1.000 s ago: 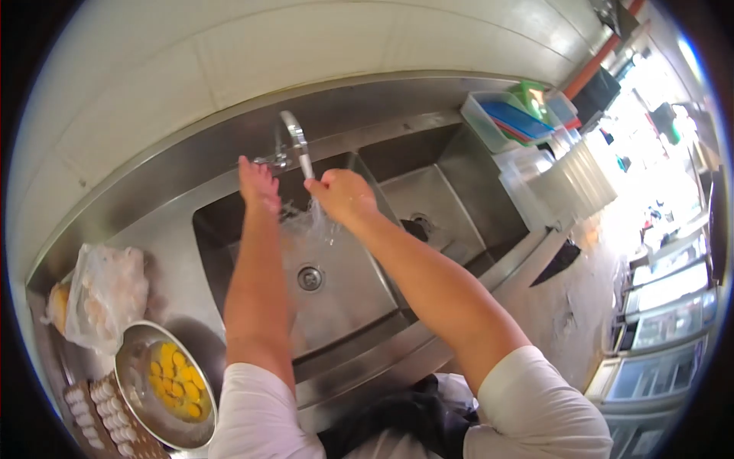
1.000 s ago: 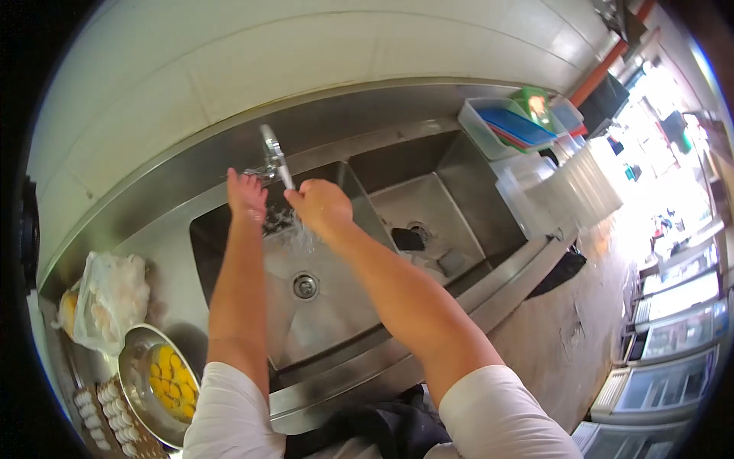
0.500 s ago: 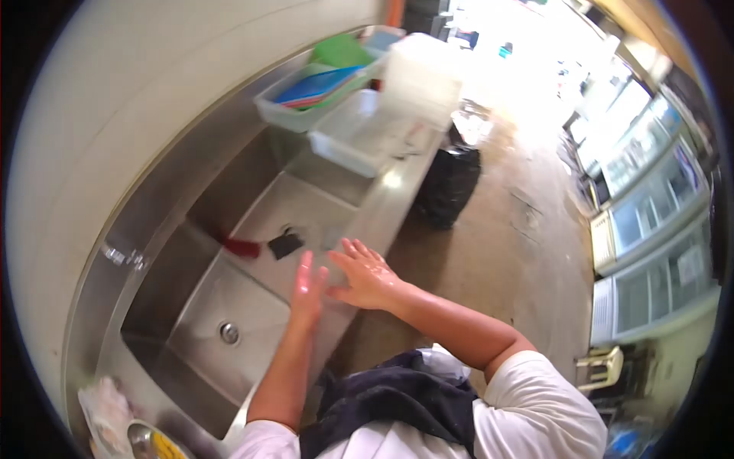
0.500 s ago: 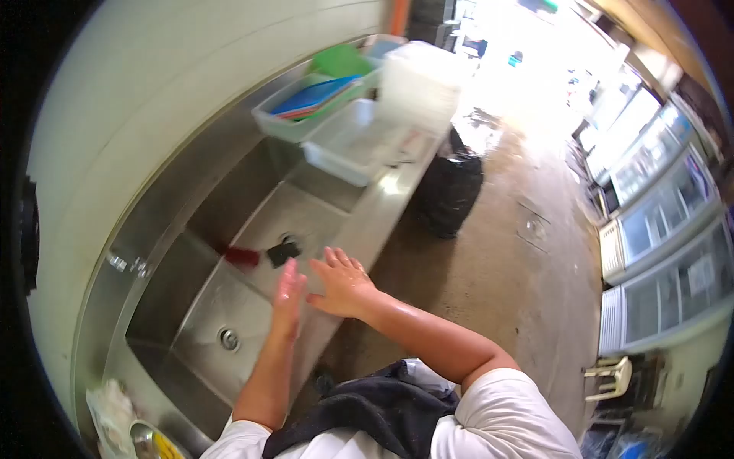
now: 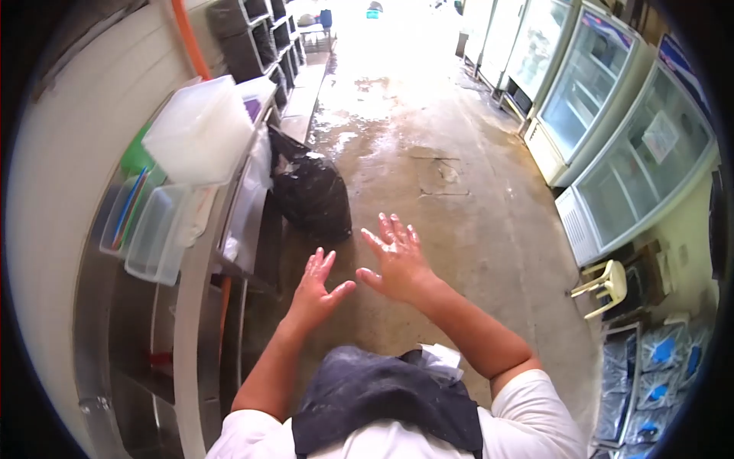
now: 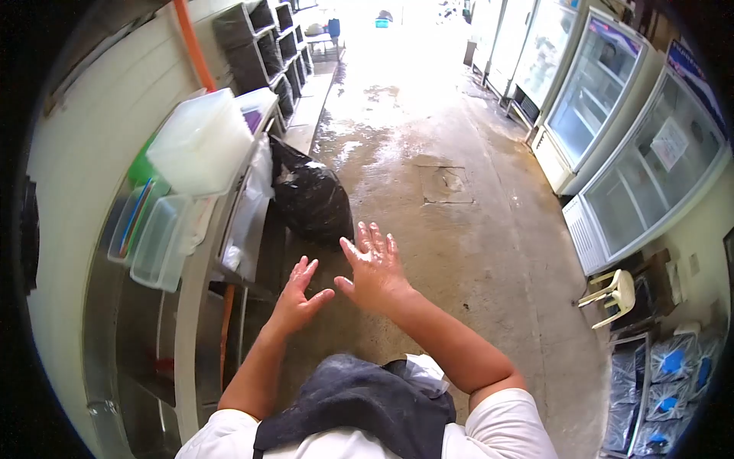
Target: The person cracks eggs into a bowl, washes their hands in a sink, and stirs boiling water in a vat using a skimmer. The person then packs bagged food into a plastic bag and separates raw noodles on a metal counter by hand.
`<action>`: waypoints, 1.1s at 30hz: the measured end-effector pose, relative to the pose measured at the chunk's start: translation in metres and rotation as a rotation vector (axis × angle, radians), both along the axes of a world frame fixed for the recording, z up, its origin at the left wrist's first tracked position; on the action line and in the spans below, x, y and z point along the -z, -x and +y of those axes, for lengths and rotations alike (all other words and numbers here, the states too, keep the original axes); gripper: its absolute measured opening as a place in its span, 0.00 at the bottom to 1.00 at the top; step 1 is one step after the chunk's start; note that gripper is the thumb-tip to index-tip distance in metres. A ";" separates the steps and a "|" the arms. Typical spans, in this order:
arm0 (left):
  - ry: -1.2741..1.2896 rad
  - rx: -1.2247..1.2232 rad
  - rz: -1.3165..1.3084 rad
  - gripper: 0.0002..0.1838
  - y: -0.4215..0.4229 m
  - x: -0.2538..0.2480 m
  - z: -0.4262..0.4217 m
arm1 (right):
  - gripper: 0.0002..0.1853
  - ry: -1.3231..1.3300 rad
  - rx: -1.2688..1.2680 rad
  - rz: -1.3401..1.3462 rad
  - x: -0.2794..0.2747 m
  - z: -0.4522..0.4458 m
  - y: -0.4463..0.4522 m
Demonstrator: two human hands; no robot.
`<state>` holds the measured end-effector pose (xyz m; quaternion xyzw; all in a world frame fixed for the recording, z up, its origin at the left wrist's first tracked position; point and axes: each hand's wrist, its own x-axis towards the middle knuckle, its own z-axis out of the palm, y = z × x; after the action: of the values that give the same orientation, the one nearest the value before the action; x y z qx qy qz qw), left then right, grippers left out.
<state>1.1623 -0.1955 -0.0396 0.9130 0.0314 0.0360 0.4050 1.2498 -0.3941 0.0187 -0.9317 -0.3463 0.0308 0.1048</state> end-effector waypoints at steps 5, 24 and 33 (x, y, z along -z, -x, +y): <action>-0.067 0.174 -0.053 0.44 -0.124 0.017 -0.036 | 0.41 -0.043 0.096 -0.024 0.027 -0.036 -0.115; -0.289 0.340 -0.037 0.43 -0.701 0.019 -0.179 | 0.41 -0.078 0.313 -0.046 0.052 -0.223 -0.624; -0.114 0.120 0.121 0.41 -0.907 0.026 -0.177 | 0.41 0.005 0.091 -0.027 0.043 -0.227 -0.924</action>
<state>2.0695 -0.3727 -0.0658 0.9354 -0.0008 -0.0420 0.3511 2.1741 -0.6212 -0.0239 -0.9470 -0.3051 0.0142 0.0991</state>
